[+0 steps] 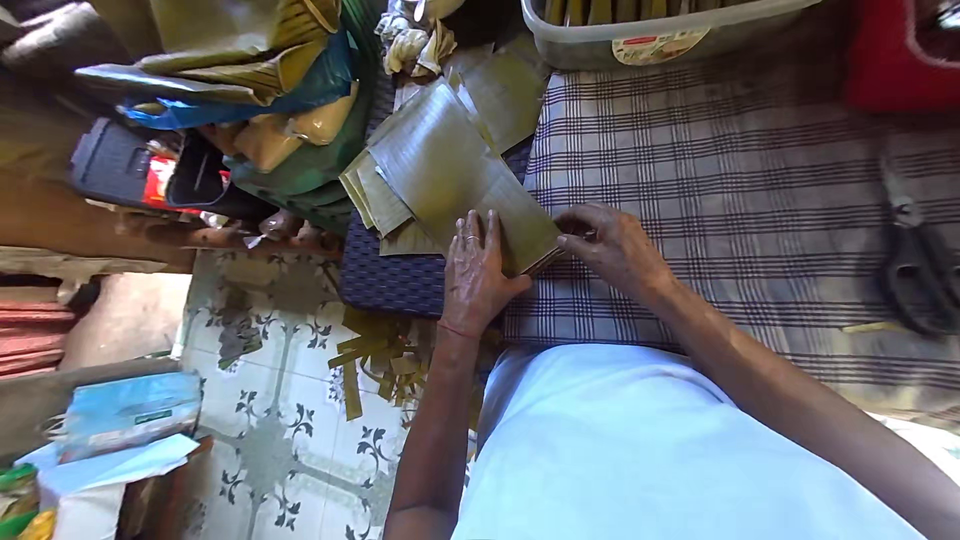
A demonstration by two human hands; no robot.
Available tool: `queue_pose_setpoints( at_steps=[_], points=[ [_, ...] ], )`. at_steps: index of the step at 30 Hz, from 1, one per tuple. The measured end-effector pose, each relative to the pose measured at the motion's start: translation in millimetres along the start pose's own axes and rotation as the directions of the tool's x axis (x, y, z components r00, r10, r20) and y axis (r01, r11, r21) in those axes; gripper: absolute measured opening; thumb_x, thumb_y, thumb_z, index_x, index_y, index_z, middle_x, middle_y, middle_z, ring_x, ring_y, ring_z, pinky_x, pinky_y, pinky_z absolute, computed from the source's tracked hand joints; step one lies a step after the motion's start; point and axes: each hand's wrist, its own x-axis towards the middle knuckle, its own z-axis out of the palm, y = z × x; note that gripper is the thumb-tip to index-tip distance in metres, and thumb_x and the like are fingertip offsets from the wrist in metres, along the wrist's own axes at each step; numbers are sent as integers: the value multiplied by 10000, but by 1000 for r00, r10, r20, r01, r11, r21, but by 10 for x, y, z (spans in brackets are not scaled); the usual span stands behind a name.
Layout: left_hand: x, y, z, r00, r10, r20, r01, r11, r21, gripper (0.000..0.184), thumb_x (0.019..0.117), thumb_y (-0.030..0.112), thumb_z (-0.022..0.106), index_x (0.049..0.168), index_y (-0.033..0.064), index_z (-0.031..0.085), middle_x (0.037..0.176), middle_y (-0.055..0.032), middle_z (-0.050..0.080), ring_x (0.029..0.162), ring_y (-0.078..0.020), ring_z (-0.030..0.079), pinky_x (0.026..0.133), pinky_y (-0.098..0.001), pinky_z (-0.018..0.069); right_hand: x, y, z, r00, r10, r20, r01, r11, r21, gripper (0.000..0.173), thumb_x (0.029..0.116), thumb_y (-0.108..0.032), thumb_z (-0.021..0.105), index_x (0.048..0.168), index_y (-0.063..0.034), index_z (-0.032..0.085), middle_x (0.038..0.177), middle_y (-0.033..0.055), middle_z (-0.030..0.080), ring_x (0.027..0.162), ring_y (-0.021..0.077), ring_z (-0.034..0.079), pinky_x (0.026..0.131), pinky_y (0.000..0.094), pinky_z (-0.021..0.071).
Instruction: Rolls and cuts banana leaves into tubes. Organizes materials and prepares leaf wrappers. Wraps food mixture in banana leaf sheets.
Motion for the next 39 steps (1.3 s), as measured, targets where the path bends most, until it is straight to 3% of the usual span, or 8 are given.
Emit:
queue_pose_setpoints(
  at_steps=[4, 10, 13, 16, 26, 30, 35, 39],
  points=[
    [14, -28, -81, 1000, 12, 16, -11, 1000, -17, 1122, 721, 522, 881, 1596, 71, 342, 1611, -256, 338, 1467, -419, 379, 1150, -563, 367, 44, -93, 33, 996, -69, -59, 67, 997, -23, 247, 972, -153, 678, 1134, 32, 702, 1169, 232, 658, 1040, 366, 653, 883, 516, 536],
    [13, -95, -212, 998, 30, 60, -24, 994, -110, 1084, 745, 489, 883, 1604, 111, 341, 1611, -214, 367, 1454, -391, 412, 1122, -573, 407, 256, -204, -7, 996, 43, 82, -76, 890, 450, 212, 1009, -182, 641, 1142, -17, 652, 897, 52, 666, 693, 78, 613, 608, 246, 518],
    [15, -139, -237, 997, 59, 42, -52, 988, -143, 1078, 748, 463, 883, 1605, 103, 337, 1601, -204, 391, 1428, -392, 449, 1108, -573, 423, 249, -215, -114, 969, -23, 246, -136, 780, 611, 509, 930, -2, 664, 1417, -43, 519, 1052, 91, 686, 863, 132, 693, 745, 283, 599],
    [25, -139, -209, 997, 78, 20, -75, 990, -119, 1066, 753, 462, 866, 1602, 92, 339, 1593, -204, 403, 1404, -393, 478, 1084, -572, 445, 226, -153, -109, 953, -112, 281, -86, 792, 605, 754, 836, 45, 714, 1524, -78, 431, 1174, 102, 670, 996, 152, 683, 864, 284, 582],
    [29, -192, -289, 996, 91, 24, -87, 985, -151, 1059, 755, 484, 855, 1600, 94, 348, 1555, -175, 469, 1326, -350, 564, 1032, -563, 489, 262, -39, -3, 953, -219, 211, 85, 859, 505, 744, 863, -25, 727, 1539, -104, 427, 1277, 121, 644, 1013, 168, 696, 833, 300, 608],
    [18, -201, -296, 997, 73, 8, -70, 977, -203, 1019, 763, 441, 861, 1592, 107, 373, 1553, -159, 478, 1280, -342, 599, 997, -573, 508, 279, 20, 4, 956, -210, 206, 113, 909, 400, 829, 804, 22, 679, 1569, -132, 398, 1483, 128, 526, 1211, 247, 621, 979, 417, 554],
    [34, -247, -256, 995, 77, -66, -88, 977, -195, 859, 850, 379, 778, 1563, 65, 416, 1476, -185, 553, 1151, -357, 669, 917, -572, 543, 328, 40, 88, 962, -229, 149, 194, 956, 218, 757, 883, -74, 754, 1557, -90, 410, 1473, 180, 533, 1221, 314, 615, 1027, 472, 516],
    [18, -159, -268, 999, 46, -17, -48, 983, -178, 1029, 752, 437, 868, 1587, 89, 377, 1545, -170, 479, 1183, -355, 647, 919, -568, 543, 283, 16, 22, 939, -259, 227, 164, 916, 367, 806, 866, -60, 691, 1596, -105, 352, 1509, 135, 507, 1239, 221, 615, 1005, 361, 543]
  ],
)
